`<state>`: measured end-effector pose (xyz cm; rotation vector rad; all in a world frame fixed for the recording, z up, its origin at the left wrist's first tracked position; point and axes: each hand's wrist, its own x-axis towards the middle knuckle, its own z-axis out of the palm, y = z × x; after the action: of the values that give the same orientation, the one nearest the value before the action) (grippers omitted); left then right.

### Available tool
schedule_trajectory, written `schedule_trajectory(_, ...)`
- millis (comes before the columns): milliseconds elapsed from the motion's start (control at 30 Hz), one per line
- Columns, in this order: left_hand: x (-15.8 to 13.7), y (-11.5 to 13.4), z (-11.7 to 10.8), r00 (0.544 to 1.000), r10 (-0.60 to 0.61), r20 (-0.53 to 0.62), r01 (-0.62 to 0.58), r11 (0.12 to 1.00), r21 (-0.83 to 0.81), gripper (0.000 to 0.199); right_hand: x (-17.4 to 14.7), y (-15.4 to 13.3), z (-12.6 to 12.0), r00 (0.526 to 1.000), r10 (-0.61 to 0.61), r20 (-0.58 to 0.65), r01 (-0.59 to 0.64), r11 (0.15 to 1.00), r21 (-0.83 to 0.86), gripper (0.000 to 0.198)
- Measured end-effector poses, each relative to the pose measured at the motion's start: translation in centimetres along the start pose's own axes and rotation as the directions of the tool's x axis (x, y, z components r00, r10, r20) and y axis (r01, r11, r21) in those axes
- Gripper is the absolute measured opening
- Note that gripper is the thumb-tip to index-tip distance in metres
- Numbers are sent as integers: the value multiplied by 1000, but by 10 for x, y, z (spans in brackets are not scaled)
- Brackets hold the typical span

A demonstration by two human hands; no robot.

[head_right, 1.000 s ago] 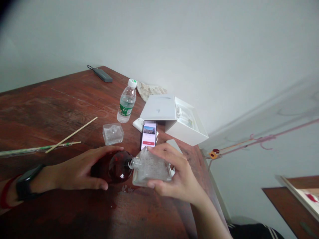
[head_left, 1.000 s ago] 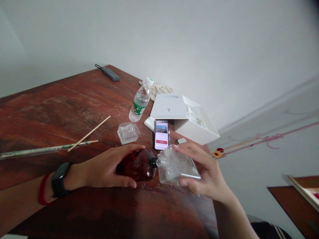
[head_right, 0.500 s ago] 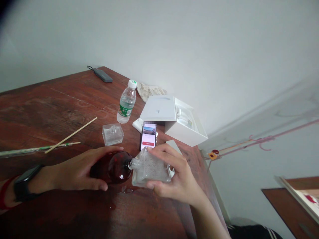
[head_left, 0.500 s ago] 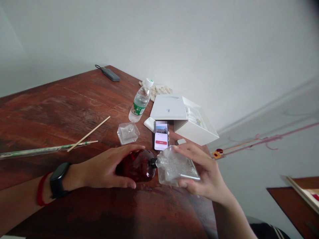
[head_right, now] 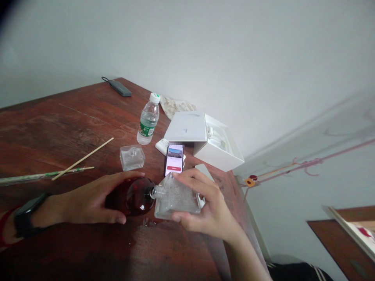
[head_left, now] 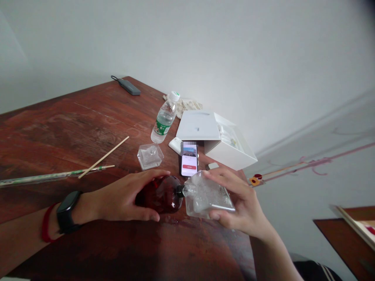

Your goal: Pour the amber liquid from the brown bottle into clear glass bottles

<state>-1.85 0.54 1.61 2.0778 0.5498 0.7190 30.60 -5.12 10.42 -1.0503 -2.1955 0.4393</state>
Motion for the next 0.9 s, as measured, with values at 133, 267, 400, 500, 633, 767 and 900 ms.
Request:
schedule_trajectory(133,0,0,0,1000,-5,3,5,1000,10,92,1,-1,0,1000,5,8,-5,1000,5,70)
schedule_trajectory(267,0,-1,0,1000,6,-4,-6,1000,17,92,1,0,0,1000,9,16,-9,1000,21,70)
schedule_trajectory(400,0,0,1,1000,12,-5,-12,1000,2,91,0,0,-1,1000,22,22,-22,1000,20,70)
schedule_trajectory(500,0,1,0,1000,8,-1,-8,1000,-3,90,-1,0,0,999,21,26,-21,1000,17,69)
schedule_trajectory(633,0,1,-1,1000,11,-4,-11,1000,6,90,-1,-1,0,999,21,25,-22,999,25,70)
schedule_trajectory(767,1,0,0,1000,21,-2,-21,1000,3,89,0,0,0,1000,12,21,-12,1000,23,70)
schedule_trajectory(900,0,0,1,1000,22,-5,-22,1000,13,90,0,0,0,1000,13,23,-14,999,29,69)
